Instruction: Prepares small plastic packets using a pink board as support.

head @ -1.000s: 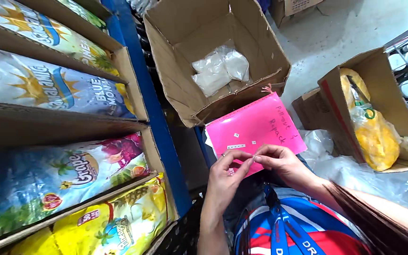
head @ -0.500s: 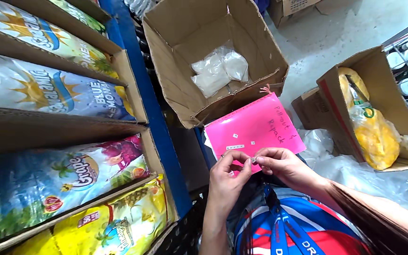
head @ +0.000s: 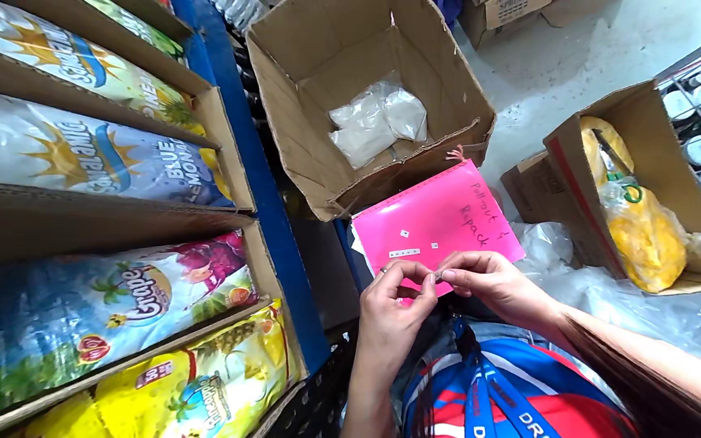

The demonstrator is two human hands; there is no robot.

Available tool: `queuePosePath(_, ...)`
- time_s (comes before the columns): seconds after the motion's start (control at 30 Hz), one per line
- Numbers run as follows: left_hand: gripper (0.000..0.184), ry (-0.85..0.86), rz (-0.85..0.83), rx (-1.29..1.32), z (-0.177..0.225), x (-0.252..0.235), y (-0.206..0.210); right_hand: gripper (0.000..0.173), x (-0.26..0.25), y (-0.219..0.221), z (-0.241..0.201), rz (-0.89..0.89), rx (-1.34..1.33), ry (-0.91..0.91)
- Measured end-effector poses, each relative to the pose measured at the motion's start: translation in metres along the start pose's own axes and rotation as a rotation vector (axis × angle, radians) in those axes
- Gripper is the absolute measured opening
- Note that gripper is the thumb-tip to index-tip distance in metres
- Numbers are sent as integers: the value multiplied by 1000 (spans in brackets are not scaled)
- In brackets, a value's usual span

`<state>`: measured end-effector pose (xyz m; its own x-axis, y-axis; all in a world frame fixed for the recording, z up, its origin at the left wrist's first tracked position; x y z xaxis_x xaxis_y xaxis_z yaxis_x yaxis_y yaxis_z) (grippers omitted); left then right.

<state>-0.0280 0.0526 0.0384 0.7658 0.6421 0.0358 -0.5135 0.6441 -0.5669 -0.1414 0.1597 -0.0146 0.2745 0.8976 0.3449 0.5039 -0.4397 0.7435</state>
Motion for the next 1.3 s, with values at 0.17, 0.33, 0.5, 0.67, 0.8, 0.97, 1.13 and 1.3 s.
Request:
queuePosePath(0.17, 8, -25, -21, -16, 2, 1, -1, 13, 2, 0, -7, -15, 120, -23)
queuePosePath(0.33, 9, -7, -23, -63, 6, 0, 0, 10, 4, 3, -14, -1, 287, -116)
queuePosePath(0.5, 9, 11, -17, -118, 8, 1, 1, 9, 7, 5, -16, 28, 415, -168)
queuePosePath(0.67, 10, 42, -17, -174, 11, 2, 3, 8, 8, 7, -16, 39, 506, -225)
queuePosePath(0.8, 9, 66, 2, -201, 12, 2, 4, 8, 7, 8, -17, 55, 530, -259)
queuePosePath(0.97, 9, 77, 18, -201, 13, 1, 4, 10, 7, 8, -17, 65, 520, -256)
queuePosePath(1.13, 10, 55, 37, -210, 11, -1, 1, 12, 7, 8, -17, 66, 435, -179)
queuePosePath(1.3, 10, 39, 34, -180, 11, -1, 2, 10, 7, 8, -18, 80, 391, -149)
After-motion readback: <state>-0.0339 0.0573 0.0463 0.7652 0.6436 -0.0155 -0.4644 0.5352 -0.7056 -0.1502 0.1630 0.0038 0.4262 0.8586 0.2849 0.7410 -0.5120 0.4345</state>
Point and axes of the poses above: each hand's wrist, its own x-axis away from the middle knuckle, its own y-axis out of the palm, z = x × y, the point moved 5 cm from there along -x, towards the middle knuckle, and after that the axes turned 15 degrees about -x, right-handed, at the moved point
